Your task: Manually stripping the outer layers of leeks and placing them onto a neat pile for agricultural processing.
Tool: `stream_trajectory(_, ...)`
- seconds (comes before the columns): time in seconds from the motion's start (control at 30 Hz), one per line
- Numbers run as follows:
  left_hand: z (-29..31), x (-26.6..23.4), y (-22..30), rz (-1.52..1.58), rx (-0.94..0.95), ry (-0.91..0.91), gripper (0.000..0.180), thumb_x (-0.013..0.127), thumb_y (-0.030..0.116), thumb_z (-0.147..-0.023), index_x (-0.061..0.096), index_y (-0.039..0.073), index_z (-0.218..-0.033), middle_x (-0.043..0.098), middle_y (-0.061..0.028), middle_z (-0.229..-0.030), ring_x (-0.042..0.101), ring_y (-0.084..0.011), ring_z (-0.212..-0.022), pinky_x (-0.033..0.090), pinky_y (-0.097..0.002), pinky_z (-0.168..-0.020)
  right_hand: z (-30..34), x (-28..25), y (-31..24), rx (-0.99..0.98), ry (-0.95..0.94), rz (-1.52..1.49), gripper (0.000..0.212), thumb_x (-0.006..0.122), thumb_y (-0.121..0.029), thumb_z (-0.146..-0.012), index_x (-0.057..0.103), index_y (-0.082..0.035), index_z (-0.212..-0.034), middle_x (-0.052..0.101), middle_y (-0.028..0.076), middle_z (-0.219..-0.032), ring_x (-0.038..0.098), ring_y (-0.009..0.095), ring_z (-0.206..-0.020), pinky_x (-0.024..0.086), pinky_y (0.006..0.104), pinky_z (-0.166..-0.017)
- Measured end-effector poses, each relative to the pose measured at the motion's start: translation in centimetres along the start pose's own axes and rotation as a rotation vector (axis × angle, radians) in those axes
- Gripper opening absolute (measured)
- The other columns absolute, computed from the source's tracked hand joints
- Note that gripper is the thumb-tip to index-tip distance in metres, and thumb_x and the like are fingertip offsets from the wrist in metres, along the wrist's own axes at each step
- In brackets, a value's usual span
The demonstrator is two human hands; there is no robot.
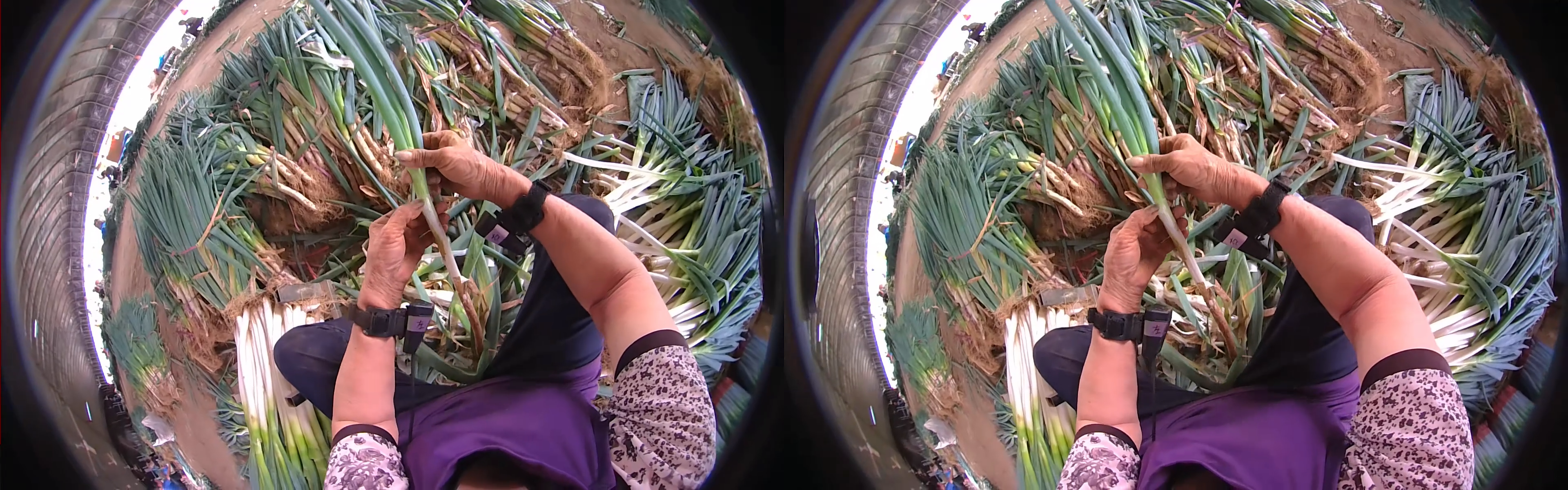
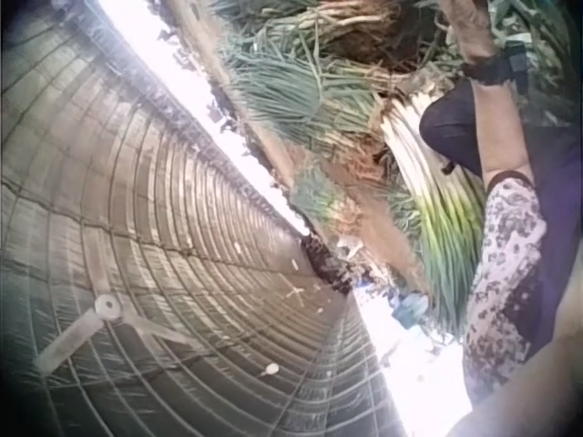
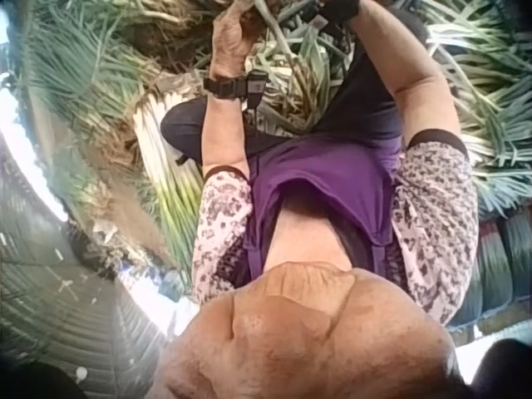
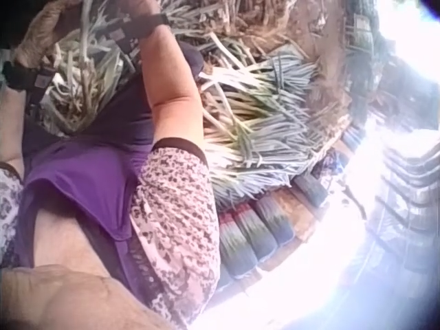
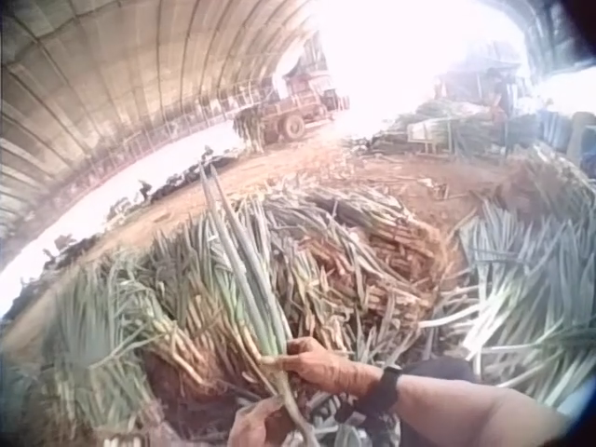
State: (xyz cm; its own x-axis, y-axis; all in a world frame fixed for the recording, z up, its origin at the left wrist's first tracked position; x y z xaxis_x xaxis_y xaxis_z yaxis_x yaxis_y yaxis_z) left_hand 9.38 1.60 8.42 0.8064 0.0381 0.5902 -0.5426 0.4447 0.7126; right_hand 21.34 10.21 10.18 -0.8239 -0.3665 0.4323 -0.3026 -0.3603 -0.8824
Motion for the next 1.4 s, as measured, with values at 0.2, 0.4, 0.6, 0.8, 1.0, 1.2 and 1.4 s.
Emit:
stream_trajectory(0.2, 0.3, 0.0, -0.2, -0.173, 0.047, 0.034, 0.02, 0.061, 0.009, -0.088, 0.064, -0.01, -0.095, 0.068, -0.0184, -0.092, 0.068, -0.0276, -0.085, 0.056, -0.0392, -0.079, 0.2, 0.7, 0.1, -0.062, -0.059, 0.351, 0.026, 0.068, -0.023, -0.079, 0.061, 0.0, -0.089, 0.058, 0.0, -0.072, 0.054, 0.007, -0.065, 0.044, 0.0233, -0.058)
stream_trajectory(0.4, 1.1, -0.5, -0.1, -0.374, 0.111, 0.121, 0.015, 0.062, 0.004, -0.086, 0.064, -0.01, -0.087, 0.068, -0.0169, -0.088, 0.069, -0.0215, -0.078, 0.057, -0.0326, -0.076, -0.9, 0.7, 2.2, 0.038, -0.192, 0.367, 0.028, 0.064, -0.021, -0.082, 0.058, 0.001, -0.098, 0.06, 0.003, -0.08, 0.058, 0.008, -0.074, 0.048, 0.0235, -0.067)
stream_trajectory(0.6, 1.7, -2.5, -2.3, -0.241, 0.14, 0.192, 0.016, 0.061, 0.006, -0.087, 0.062, -0.01, -0.089, 0.068, -0.0175, -0.087, 0.068, -0.0248, -0.076, 0.058, -0.0349, -0.075, -0.2, 1.7, 2.2, 0.022, -0.323, 0.345, 0.024, 0.065, -0.018, -0.079, 0.061, 0.0, -0.094, 0.061, 0.002, -0.088, 0.059, 0.009, -0.082, 0.05, 0.0248, -0.073)
stream_trajectory(0.8, 1.6, -4.7, -4.4, 0.135, 0.039, 0.114, 0.024, 0.059, 0.017, -0.091, 0.062, -0.007, -0.095, 0.066, -0.0128, -0.088, 0.065, -0.0226, -0.084, 0.053, -0.0351, -0.08, 0.6, 2.8, 1.7, -0.181, -0.369, 0.541, 0.027, 0.065, -0.025, -0.08, 0.063, -0.004, -0.096, 0.058, 0.0, -0.102, 0.057, 0.01, -0.091, 0.049, 0.0261, -0.079)
stream_trajectory(1.0, 2.7, -7.5, -9.2, 0.004, -0.08, 0.202, 0.02, 0.063, 0.017, -0.088, 0.062, -0.001, -0.096, 0.064, -0.0073, -0.085, 0.064, -0.0158, -0.078, 0.051, -0.0272, -0.069, 0.1, 2.5, 2.3, -0.003, -0.286, 0.571, 0.028, 0.06, -0.022, -0.08, 0.061, 0.001, -0.095, 0.059, 0.004, -0.081, 0.057, 0.011, -0.073, 0.048, 0.0256, -0.064)
stream_trajectory(1.2, 3.9, -19.2, -16.0, -0.72, -0.015, 0.521, 0.016, 0.063, 0.011, -0.081, 0.064, -0.003, -0.074, 0.064, -0.0076, -0.067, 0.059, -0.0149, -0.053, 0.048, -0.0252, -0.051, 0.1, 3.5, 1.8, 0.02, -0.316, 0.568, 0.039, 0.068, -0.031, -0.085, 0.056, 0.002, -0.102, 0.06, 0.005, -0.083, 0.063, 0.013, -0.076, 0.055, 0.0262, -0.063)
stream_trajectory(1.4, 4.9, -20.8, -13.4, -0.695, 0.119, 0.715, 0.014, 0.052, 0.001, -0.079, 0.065, 0.0, -0.084, 0.065, -0.004, -0.075, 0.058, -0.011, -0.062, 0.045, -0.0243, -0.056, -0.6, 0.2, 0.8, -0.068, -0.048, 0.529, 0.046, 0.077, -0.031, -0.078, 0.058, 0.006, -0.097, 0.063, 0.008, -0.08, 0.065, 0.015, -0.069, 0.057, 0.0267, -0.054)
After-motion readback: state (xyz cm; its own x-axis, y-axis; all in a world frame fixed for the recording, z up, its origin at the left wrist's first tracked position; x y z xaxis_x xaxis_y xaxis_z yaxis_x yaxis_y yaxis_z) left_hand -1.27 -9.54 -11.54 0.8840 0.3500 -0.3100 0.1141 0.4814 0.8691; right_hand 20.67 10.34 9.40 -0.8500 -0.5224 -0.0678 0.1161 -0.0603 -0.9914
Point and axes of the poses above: each hand's wrist, its own z-axis away from the middle knuckle, its own x-axis out of the palm, y = z × x, the point moved 5 cm from there along -z, towards the middle knuckle
